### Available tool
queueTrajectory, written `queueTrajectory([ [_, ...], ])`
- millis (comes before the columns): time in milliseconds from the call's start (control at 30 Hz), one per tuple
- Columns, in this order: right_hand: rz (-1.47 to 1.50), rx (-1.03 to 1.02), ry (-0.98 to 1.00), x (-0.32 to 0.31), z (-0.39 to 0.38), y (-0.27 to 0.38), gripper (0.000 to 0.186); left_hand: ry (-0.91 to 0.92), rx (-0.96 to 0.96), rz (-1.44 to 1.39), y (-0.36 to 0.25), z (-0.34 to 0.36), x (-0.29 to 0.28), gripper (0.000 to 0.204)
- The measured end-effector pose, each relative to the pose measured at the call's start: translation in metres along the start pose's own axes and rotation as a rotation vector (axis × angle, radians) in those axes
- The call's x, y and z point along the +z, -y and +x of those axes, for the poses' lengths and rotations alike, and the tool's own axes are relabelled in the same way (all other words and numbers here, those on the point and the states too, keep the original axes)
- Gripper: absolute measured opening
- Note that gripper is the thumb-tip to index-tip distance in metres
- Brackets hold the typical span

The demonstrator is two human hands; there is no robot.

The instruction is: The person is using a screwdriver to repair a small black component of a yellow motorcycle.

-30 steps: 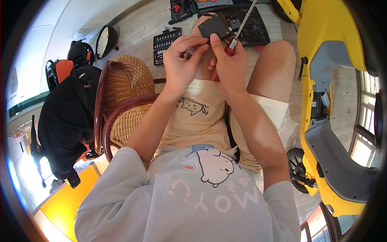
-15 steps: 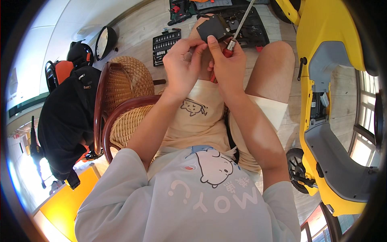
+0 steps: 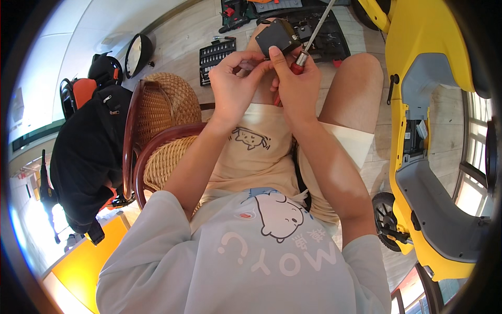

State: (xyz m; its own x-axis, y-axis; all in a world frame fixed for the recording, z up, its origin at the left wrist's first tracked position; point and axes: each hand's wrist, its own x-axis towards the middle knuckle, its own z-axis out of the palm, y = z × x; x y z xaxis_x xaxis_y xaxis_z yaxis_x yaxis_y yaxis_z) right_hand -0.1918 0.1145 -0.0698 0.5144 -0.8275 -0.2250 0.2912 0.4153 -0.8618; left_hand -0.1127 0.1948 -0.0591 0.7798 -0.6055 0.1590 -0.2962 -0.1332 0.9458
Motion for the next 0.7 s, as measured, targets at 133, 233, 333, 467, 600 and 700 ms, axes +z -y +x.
queueTrajectory([
  [133, 0.016, 0.006, 0.007, 0.001, -0.001, 0.001, 0.027, 0.063, 0.017, -0.051, -0.001, -0.002, -0.003, 0.014],
  [233, 0.025, 0.024, -0.014, 0.002, -0.001, 0.001, 0.028, 0.019, 0.033, 0.018, 0.002, 0.000, -0.003, 0.014],
  [333, 0.045, 0.000, -0.012, 0.002, 0.000, 0.000, 0.029, -0.023, 0.145, 0.171, 0.006, 0.003, 0.000, 0.014],
  [467, 0.023, 0.013, -0.030, 0.002, 0.001, -0.002, 0.030, -0.065, 0.490, 0.474, 0.006, 0.004, 0.001, 0.010],
  [600, 0.026, 0.006, -0.015, 0.002, 0.000, 0.000, 0.030, -0.031, 0.566, 0.450, 0.004, 0.006, -0.003, 0.013],
  [700, -0.012, 0.037, -0.009, -0.001, 0.003, 0.007, 0.029, 0.022, 0.674, 0.460, 0.004, 0.017, -0.010, 0.016],
])
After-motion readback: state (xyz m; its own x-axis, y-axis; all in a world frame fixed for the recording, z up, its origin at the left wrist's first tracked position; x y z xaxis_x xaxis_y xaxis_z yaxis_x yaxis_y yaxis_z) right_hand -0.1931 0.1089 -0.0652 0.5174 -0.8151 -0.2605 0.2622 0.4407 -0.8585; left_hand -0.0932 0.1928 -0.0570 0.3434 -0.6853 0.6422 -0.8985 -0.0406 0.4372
